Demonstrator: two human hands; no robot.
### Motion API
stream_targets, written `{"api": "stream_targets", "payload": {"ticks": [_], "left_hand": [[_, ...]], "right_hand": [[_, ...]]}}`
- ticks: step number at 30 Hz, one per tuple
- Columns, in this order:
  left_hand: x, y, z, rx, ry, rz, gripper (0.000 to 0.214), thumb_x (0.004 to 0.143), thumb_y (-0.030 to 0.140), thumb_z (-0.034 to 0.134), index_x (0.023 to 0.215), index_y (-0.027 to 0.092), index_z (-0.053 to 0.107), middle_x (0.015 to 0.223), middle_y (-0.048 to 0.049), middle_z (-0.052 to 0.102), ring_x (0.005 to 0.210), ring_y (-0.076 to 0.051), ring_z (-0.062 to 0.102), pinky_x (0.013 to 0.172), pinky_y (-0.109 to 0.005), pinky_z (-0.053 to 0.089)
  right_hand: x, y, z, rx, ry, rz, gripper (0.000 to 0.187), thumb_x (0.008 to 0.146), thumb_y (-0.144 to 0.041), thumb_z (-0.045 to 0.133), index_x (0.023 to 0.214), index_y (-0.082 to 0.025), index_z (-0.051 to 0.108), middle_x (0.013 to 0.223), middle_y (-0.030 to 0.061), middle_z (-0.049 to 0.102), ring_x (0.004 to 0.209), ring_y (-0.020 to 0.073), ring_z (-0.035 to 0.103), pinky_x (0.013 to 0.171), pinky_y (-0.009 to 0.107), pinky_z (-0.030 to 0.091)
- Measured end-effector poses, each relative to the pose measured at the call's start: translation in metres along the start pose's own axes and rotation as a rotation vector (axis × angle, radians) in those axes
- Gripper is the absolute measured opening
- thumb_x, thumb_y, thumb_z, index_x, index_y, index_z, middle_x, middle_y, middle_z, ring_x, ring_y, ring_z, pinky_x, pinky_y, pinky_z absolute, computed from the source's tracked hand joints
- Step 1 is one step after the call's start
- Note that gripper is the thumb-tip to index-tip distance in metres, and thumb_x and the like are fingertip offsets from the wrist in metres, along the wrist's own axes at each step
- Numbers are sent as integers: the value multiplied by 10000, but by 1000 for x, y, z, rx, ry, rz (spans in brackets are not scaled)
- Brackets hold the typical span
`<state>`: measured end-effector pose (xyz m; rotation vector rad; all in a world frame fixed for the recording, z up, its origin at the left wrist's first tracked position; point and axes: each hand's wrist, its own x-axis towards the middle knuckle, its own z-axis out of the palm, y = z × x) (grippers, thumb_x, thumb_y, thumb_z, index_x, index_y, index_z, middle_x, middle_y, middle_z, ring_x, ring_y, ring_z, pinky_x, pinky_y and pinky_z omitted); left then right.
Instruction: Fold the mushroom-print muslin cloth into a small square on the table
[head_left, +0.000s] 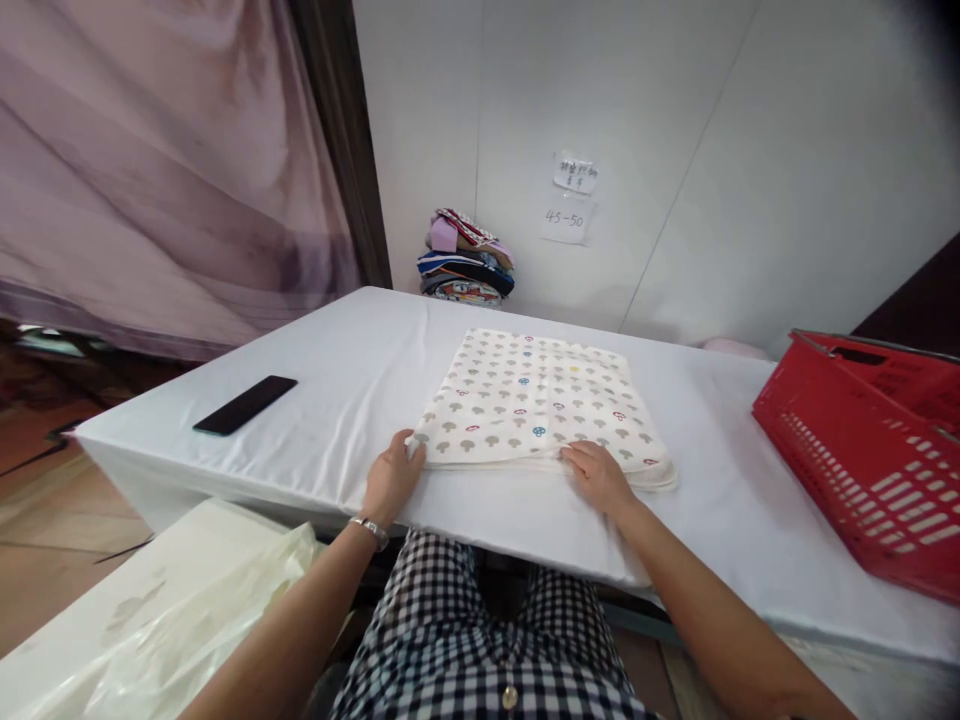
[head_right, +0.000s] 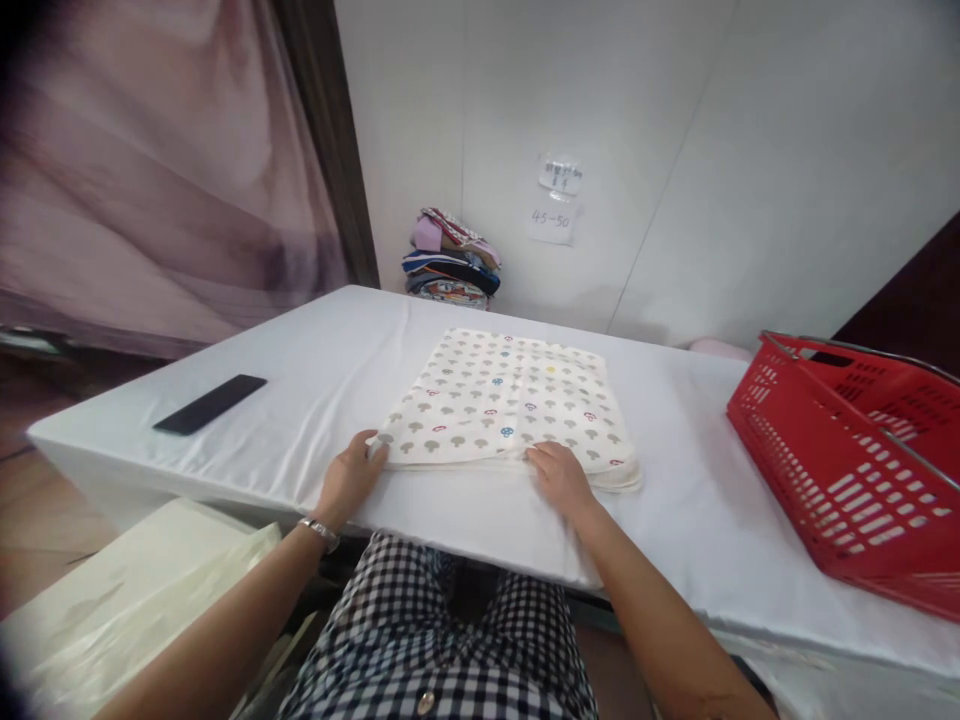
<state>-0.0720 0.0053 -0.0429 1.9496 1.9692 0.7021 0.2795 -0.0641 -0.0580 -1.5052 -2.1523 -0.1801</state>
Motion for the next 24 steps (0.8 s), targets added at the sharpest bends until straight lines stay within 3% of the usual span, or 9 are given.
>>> {"api": "stream_targets", "payload": {"ticks": [3,7,12,17,24], "left_hand": [[-4,1,0,119,106,123,402,855,373,408,1201,179,474,1002,-100,623,934,-238,573,743,-320,427],[-12,13,3,189,239,452,318,869,327,423,1117,177,553,1094,-118,576,1035,-254,500,854,-375,389],[-20,48,25,143,-40,913,246,894,209,389,944,196,630,911,-71,619,871,-183,527,797,-336,395],[-16,67,46,152,-47,959,234,893,169,391,916,167,624,885,-68,616,851,-184,508,800,-342,391],[-11,67,47,240,-65,962,187,876,162,432,937,165,609,915,-66,622,869,-200,494,788,-340,374]], "right_hand": [[1,-3,3,-42,35,-22,300,872,-138,382,1009,-202,641,1057,74,623,992,209,535,826,358,434],[1,-6,7,-129,88,-20,291,861,-118,395,1003,-193,637,1227,87,539,1175,249,417,917,418,361],[5,-13,7,-161,94,-4,251,861,-116,406,905,-180,645,1279,90,503,1254,267,337,953,446,314],[5,-20,9,-138,102,-63,258,853,-92,401,858,-172,647,1307,88,485,1289,250,295,970,438,300],[5,-23,10,-82,51,-107,191,850,-173,456,822,-173,645,1325,85,473,1303,259,279,981,444,291]]}}
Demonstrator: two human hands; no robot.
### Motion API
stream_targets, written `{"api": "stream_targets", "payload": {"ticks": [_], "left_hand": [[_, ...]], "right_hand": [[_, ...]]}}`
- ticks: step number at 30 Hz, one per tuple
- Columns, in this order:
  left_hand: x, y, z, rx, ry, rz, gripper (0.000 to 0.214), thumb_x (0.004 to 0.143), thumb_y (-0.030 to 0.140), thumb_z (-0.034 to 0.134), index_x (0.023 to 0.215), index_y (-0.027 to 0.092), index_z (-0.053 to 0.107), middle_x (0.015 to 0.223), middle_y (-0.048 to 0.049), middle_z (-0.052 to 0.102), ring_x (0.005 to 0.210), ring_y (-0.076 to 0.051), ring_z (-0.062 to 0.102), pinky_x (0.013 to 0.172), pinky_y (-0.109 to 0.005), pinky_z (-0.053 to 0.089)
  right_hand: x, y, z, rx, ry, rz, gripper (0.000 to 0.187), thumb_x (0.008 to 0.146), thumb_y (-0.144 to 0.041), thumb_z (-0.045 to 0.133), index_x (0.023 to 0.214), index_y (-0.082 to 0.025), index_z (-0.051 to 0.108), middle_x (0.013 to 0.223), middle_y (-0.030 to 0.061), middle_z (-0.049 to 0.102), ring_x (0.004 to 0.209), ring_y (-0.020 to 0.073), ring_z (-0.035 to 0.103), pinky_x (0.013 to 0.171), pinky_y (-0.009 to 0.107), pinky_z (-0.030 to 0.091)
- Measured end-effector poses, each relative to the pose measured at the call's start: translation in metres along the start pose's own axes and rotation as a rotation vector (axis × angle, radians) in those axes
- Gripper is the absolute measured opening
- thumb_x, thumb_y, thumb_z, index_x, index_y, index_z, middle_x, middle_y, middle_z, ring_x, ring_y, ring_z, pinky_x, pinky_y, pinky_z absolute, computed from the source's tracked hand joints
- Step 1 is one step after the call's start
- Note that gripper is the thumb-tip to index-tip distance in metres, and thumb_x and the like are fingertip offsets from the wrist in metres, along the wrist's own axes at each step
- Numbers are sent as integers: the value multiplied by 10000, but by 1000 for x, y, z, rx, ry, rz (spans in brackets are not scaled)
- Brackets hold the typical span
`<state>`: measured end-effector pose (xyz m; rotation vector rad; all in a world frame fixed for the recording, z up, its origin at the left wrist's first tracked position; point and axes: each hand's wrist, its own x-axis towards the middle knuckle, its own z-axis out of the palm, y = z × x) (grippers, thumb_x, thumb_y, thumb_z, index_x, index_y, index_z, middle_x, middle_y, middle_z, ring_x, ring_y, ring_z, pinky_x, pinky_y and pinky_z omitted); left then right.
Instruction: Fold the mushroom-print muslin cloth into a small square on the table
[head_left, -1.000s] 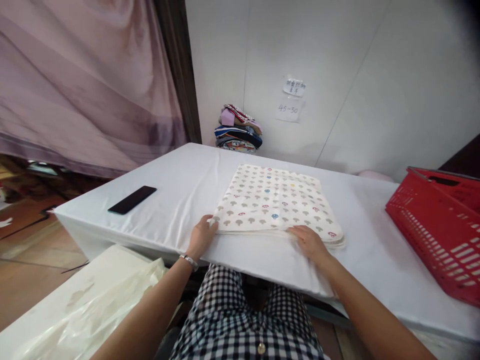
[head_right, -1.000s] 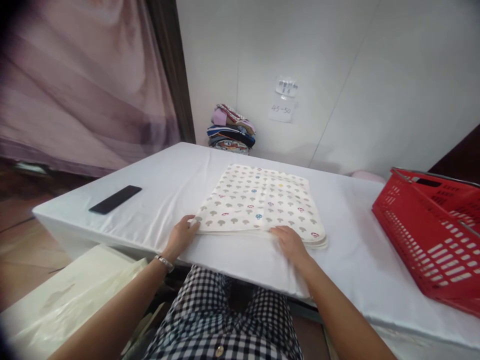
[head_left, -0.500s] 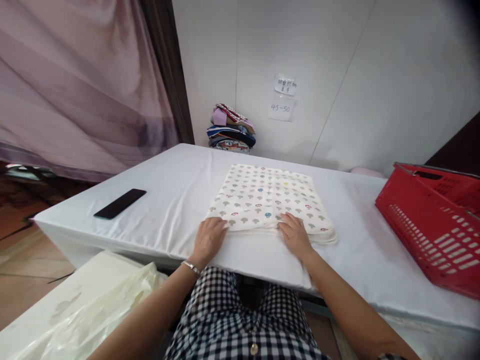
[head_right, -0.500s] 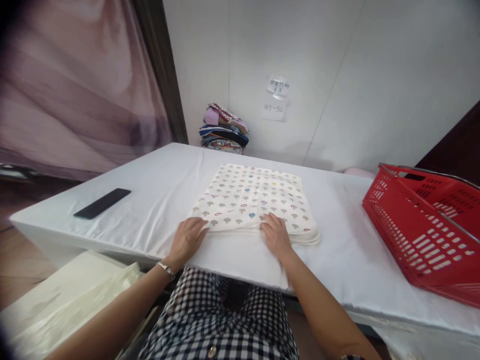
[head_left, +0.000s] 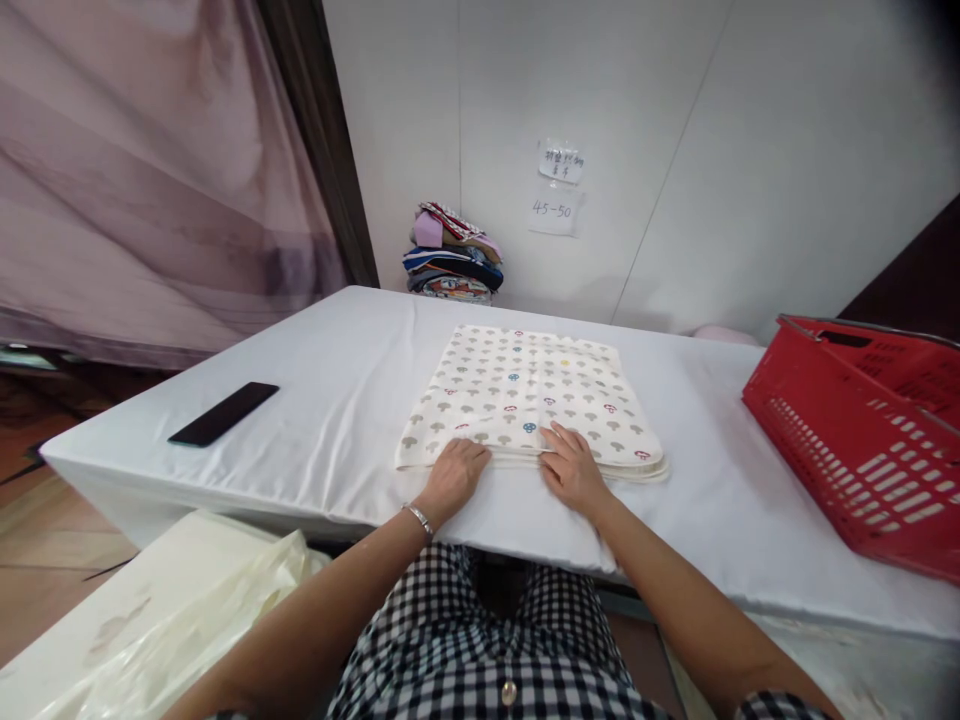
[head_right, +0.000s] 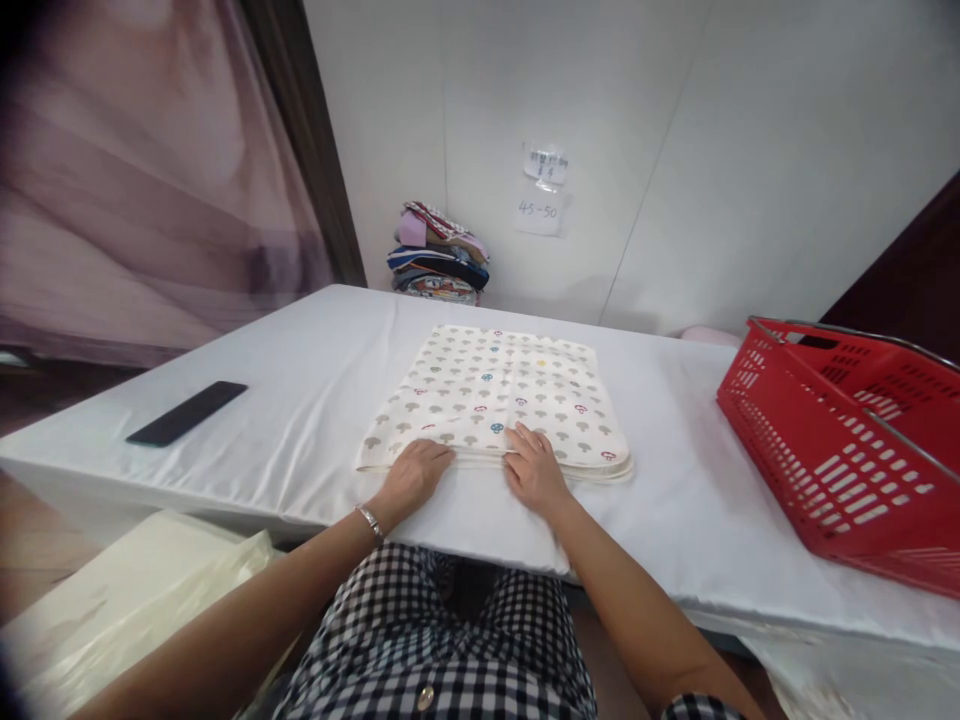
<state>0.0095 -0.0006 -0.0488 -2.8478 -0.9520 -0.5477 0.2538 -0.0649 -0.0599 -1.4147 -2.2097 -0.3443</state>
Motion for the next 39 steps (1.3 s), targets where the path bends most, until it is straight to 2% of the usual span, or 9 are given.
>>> {"api": "stream_targets", "payload": {"ticks": [7,13,17,21,29,34,39], "left_hand": [[7,-1,-6,118,-80,37,195,867,120,413,932,159,594,893,-64,610,845,-203,484,739,-340,353],[16,2,-7,260,-147,135,166,844,91,417,824,136,576,825,-77,573,806,-210,482,725,-355,348],[19,2,-8,305,-94,170,186,854,86,390,784,141,554,786,-73,547,785,-205,475,742,-363,354],[12,4,-10,269,-14,130,194,865,84,365,820,150,542,812,-67,539,783,-199,468,725,-354,360],[-7,16,-6,156,3,35,175,831,77,398,826,171,546,832,-54,560,802,-202,484,739,-358,389],[-11,18,-3,61,41,-13,198,792,71,440,925,163,553,972,-74,594,950,-213,508,808,-360,415],[-16,19,-2,-3,84,-44,243,792,84,448,996,166,549,1043,-78,601,1000,-205,526,845,-347,432]], "right_hand": [[2,1,1,9,-32,4,222,876,-180,426,859,-177,647,1330,83,471,1301,262,289,994,466,287],[5,-1,3,-36,-99,28,229,890,-185,406,857,-182,633,1349,83,452,1310,263,282,1012,507,278],[7,0,7,-58,-86,26,249,857,-85,382,815,-163,615,1354,100,443,1324,261,256,1025,519,264],[3,0,8,-58,-27,4,280,821,-15,351,812,-144,599,1368,124,419,1346,254,203,1028,514,262],[-8,-3,1,15,-15,-18,298,847,-41,315,859,-153,591,1386,116,396,1355,236,172,1027,522,265],[-11,-7,-4,29,-42,-9,279,867,-73,323,865,-155,590,1388,109,394,1350,239,186,1029,511,271],[-16,-12,-8,82,-23,8,271,869,-81,330,859,-162,589,1384,98,401,1343,236,203,1031,490,279]]}}
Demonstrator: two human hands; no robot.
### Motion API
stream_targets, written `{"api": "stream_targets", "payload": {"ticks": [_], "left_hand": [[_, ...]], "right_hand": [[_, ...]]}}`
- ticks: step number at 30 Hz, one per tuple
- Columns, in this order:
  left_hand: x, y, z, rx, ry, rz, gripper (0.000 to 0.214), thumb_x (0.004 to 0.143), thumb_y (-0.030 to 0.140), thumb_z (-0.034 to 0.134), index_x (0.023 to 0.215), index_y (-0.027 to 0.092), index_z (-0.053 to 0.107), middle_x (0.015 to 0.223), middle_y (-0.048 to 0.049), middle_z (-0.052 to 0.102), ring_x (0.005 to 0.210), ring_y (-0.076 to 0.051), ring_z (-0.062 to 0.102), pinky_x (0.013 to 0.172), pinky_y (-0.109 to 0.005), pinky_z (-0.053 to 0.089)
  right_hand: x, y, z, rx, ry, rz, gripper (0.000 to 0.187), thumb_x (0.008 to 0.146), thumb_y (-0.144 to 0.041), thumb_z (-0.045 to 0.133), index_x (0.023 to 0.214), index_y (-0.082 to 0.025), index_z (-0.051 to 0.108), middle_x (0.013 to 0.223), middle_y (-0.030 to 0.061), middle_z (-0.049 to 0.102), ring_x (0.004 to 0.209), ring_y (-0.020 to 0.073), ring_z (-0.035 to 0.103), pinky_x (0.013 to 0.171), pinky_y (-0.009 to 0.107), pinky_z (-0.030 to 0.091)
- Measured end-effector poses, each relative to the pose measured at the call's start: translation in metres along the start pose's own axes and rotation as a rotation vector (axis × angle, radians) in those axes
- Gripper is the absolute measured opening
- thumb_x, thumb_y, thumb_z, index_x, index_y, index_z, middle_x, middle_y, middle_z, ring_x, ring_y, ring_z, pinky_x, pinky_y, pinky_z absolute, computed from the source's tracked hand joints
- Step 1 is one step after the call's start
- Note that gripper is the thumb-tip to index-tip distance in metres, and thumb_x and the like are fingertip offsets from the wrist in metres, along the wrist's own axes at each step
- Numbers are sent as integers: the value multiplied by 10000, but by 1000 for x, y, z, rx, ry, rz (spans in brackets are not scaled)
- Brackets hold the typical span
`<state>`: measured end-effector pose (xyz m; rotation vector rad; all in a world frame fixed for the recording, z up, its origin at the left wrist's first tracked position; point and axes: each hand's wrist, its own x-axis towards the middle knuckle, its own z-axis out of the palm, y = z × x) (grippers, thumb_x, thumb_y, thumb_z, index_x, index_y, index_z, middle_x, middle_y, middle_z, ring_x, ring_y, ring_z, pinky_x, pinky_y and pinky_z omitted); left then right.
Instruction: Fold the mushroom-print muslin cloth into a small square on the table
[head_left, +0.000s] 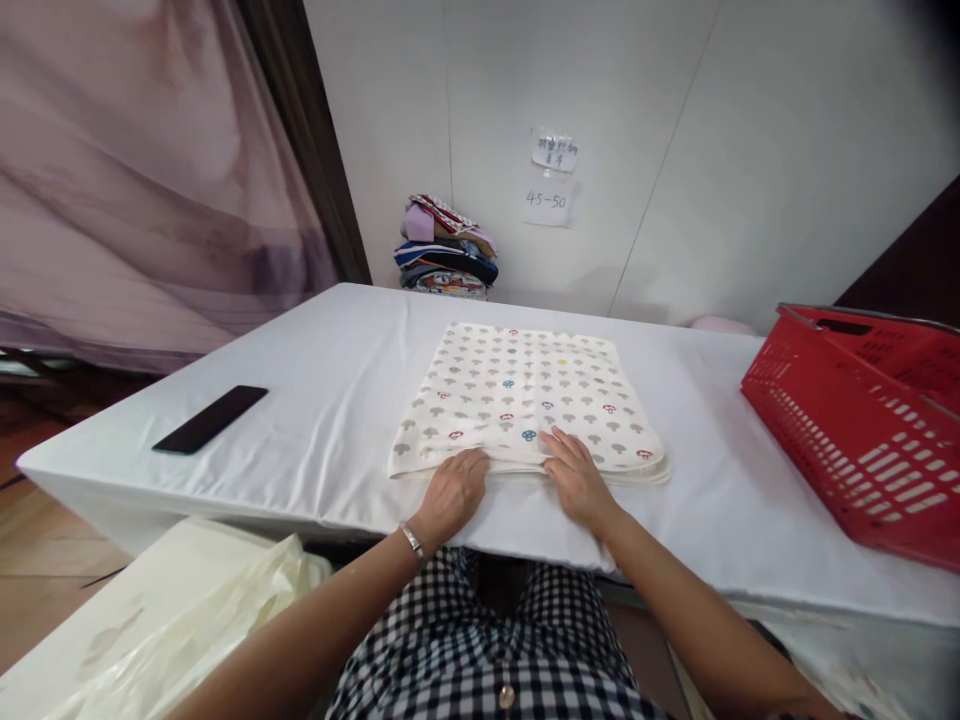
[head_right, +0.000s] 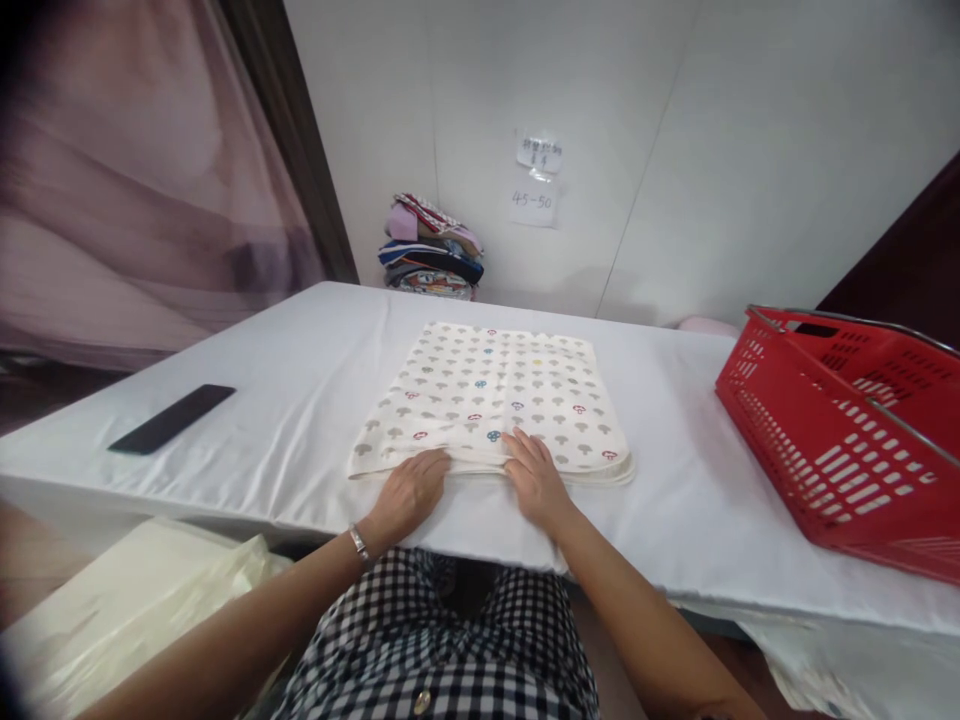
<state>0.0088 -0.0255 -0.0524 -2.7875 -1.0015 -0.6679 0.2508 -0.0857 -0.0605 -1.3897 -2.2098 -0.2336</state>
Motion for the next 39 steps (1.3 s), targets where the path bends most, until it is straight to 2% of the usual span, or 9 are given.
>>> {"api": "stream_targets", "payload": {"ticks": [5,8,12,16,22,27,35,39], "left_hand": [[-2,4,-9,-63,-48,6,214,794,92,443,959,167,558,1027,-74,600,992,-210,524,851,-355,435],[-1,5,-12,-77,-95,-10,185,791,95,448,914,173,562,987,-63,601,937,-215,525,817,-365,437],[-1,3,-10,-131,-88,-12,174,800,111,444,919,176,554,970,-61,594,929,-209,516,812,-359,427],[-3,-1,-6,-183,-83,-22,177,794,110,442,924,176,544,946,-57,588,926,-200,510,825,-354,416],[-2,0,-6,-171,-105,-14,177,790,112,447,910,181,557,931,-61,588,916,-203,508,808,-357,416],[4,8,-9,-122,-112,20,224,852,169,430,1040,191,550,995,-70,591,953,-208,509,834,-367,403],[10,14,-5,-103,-136,73,194,874,164,414,981,182,575,941,-55,589,894,-192,509,811,-346,412],[7,14,-8,-108,-176,94,208,884,171,391,965,185,582,912,-56,584,873,-191,509,791,-348,417]], "right_hand": [[-3,-3,0,13,-75,-1,269,879,-95,328,836,-166,583,1362,106,428,1332,241,229,1015,502,294],[-2,-4,-2,40,-74,9,284,893,-109,310,828,-166,581,1357,106,433,1330,239,234,1015,505,297],[0,-4,-5,106,-29,15,285,907,-134,304,840,-168,579,1344,117,444,1322,240,256,1006,496,322],[0,-3,-5,133,-64,-1,268,904,-143,324,849,-174,584,1330,109,462,1311,242,281,998,489,342],[1,-4,-6,144,-98,6,164,892,-236,432,873,-179,585,1344,103,449,1310,259,281,1007,494,331],[2,-5,-5,150,-97,6,179,900,-209,411,862,-172,582,1355,103,437,1315,252,271,1014,485,329],[0,-5,-7,161,-36,-22,179,899,-198,415,872,-173,590,1332,105,462,1299,246,303,1011,482,341],[0,-6,-8,162,-62,-32,158,885,-190,436,874,-186,594,1267,97,525,1275,239,347,1001,473,353]]}}
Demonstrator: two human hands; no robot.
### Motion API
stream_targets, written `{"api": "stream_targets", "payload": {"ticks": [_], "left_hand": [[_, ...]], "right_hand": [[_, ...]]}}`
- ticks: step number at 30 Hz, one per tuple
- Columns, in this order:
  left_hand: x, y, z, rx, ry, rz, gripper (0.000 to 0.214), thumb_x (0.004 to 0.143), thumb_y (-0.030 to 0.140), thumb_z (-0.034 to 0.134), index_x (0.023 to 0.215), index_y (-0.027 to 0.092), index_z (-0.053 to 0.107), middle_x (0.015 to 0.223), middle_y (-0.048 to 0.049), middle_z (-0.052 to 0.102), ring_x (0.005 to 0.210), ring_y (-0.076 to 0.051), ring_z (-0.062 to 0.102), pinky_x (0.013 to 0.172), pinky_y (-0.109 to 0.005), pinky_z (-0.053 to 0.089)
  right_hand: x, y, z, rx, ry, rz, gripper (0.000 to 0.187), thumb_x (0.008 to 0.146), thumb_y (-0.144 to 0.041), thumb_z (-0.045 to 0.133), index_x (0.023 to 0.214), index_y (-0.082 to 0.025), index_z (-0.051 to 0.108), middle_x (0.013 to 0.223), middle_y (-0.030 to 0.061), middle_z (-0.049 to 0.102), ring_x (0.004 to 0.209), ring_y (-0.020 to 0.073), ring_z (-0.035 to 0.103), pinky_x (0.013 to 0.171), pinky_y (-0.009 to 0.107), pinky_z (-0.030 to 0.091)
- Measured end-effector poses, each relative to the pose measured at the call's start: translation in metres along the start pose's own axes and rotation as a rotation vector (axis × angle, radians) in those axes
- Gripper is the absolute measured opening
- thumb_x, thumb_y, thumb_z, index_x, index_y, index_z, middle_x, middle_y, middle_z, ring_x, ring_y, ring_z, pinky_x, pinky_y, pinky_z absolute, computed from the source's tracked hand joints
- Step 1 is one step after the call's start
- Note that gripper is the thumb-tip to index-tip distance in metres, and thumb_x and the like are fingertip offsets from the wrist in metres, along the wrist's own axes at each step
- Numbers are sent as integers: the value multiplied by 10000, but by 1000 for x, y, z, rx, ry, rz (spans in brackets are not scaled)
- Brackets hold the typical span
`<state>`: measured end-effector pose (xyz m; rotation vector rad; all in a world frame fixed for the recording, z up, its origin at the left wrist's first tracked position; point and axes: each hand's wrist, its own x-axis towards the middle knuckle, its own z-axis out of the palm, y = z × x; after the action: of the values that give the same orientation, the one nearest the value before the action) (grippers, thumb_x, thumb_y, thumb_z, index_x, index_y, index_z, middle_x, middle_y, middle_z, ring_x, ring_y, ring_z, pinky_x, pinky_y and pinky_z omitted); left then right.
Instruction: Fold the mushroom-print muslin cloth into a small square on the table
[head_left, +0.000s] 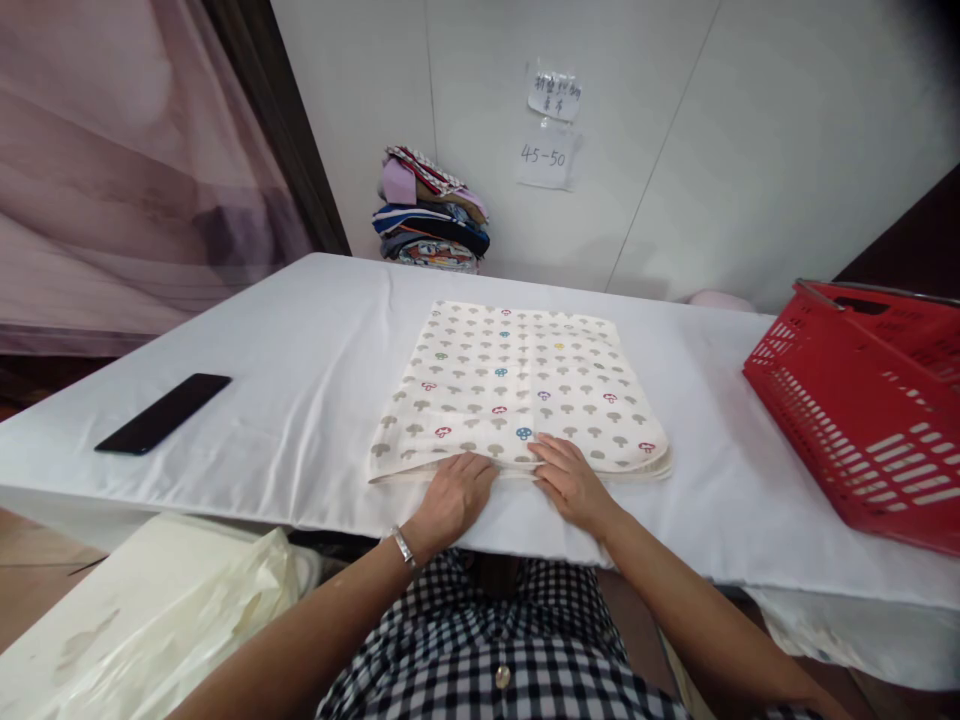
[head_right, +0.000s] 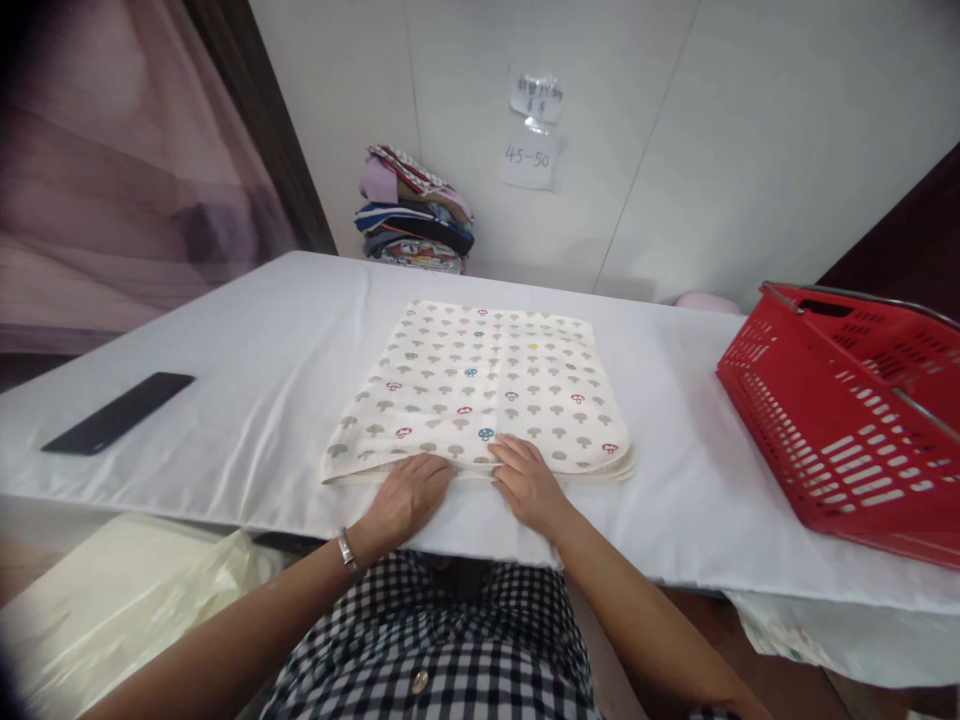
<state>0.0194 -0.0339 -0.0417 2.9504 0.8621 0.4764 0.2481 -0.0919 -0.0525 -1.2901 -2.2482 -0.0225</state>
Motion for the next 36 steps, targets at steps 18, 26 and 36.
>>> {"api": "stream_targets", "payload": {"ticks": [18,26,36], "left_hand": [[-10,18,-2,-87,30,-103,247,888,189,394,1086,202,541,960,-61,563,921,-198,489,812,-368,405],[-12,15,1,-104,32,-101,221,868,177,424,1040,211,559,943,-64,556,935,-210,486,795,-377,414],[-19,15,2,-181,115,-126,258,872,170,409,1097,184,532,1015,-69,585,946,-196,511,866,-378,429]], "right_hand": [[32,-19,8,-44,-95,29,235,902,-184,410,950,-202,640,840,58,593,791,173,505,695,310,423],[51,-10,0,-193,57,83,321,914,-132,327,905,-199,641,865,68,573,771,178,466,675,309,384],[30,-15,19,-133,-115,-4,252,919,-188,384,967,-202,631,885,55,576,807,184,465,712,308,404]]}}
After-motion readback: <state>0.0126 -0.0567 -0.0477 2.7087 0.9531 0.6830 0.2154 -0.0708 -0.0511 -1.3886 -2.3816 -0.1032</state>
